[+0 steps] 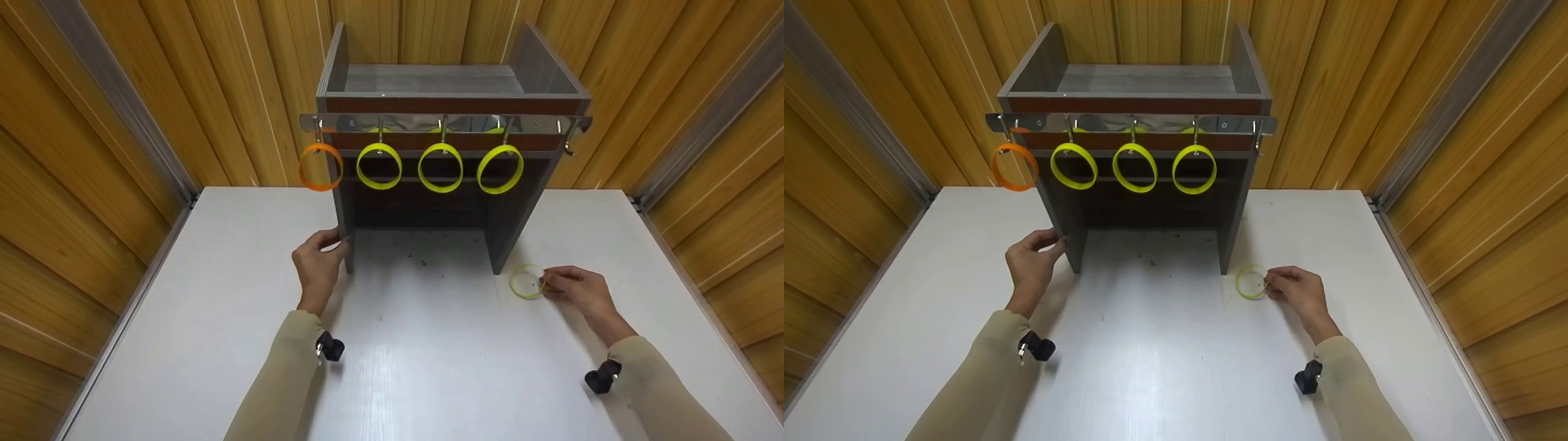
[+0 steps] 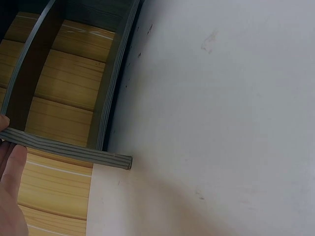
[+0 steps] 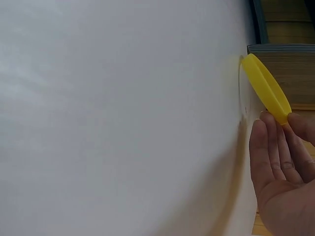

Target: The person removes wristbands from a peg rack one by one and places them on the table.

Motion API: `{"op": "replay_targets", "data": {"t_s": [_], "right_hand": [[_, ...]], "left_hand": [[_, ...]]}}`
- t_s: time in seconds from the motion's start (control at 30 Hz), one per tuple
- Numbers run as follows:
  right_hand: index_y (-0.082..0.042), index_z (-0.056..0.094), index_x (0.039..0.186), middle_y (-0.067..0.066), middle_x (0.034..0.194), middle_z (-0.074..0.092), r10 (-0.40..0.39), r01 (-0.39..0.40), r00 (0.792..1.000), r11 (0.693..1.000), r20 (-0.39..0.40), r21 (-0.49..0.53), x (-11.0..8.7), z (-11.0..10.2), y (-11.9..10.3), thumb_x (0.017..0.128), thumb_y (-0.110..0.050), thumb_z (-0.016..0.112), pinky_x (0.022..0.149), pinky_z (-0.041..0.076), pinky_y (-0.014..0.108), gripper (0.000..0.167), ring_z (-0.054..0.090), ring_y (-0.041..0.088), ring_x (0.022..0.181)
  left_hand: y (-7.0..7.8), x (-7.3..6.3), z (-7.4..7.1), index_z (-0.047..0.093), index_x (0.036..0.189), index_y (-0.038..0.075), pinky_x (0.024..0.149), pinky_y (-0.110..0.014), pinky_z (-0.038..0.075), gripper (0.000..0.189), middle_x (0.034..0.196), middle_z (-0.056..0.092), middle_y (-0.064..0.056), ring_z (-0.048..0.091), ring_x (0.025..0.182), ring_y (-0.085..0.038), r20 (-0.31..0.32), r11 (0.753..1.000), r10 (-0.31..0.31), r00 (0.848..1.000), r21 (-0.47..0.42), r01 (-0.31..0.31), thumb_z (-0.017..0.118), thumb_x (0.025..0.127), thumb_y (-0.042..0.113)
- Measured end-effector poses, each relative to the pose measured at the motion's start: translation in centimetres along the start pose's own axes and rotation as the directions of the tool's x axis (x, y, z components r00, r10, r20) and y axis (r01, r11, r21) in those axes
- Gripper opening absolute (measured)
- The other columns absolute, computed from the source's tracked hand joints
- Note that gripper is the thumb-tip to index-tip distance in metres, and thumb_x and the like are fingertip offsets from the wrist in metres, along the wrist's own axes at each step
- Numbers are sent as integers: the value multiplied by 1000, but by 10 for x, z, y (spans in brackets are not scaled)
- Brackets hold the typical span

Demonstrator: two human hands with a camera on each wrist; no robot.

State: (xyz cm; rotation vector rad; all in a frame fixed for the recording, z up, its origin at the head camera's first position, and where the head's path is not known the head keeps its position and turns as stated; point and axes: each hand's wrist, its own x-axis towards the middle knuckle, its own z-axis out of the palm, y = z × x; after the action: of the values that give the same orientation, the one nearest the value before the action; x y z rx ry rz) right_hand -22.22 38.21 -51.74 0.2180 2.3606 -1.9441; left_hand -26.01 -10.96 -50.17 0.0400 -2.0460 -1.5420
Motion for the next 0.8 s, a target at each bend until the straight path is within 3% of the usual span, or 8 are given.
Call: {"op": "replay_targets", "data": {"t_s": [0.17,0.33,0.8], "right_hand": [[19,62,129,7,102,79,-8,7,1000,999,-9,-47,2,1,2,104,-12,71,85,63,28,41,76,12,90],[18,62,130,9,103,79,-7,6,1000,997,-17,-80,4,2,3,103,-13,72,84,63,27,42,76,12,89],[19,60,131,11,103,79,24,-26,999,997,-21,-70,12,3,8,104,-8,69,83,63,26,39,75,12,87]], "left_hand": [[0,-1,0,82,100,0,76,-27,63,17,98,80,-10,78,94,-25,1,1000,9,1000,-18,-9,84,84,-6],[1,-2,-1,82,100,0,77,-29,63,18,98,80,-10,78,94,-25,3,1000,16,1000,-21,-16,85,84,-6],[2,-1,-1,82,102,1,79,-31,63,18,98,80,-9,77,95,-24,11,1000,-12,1000,-14,12,85,85,-5]]}}
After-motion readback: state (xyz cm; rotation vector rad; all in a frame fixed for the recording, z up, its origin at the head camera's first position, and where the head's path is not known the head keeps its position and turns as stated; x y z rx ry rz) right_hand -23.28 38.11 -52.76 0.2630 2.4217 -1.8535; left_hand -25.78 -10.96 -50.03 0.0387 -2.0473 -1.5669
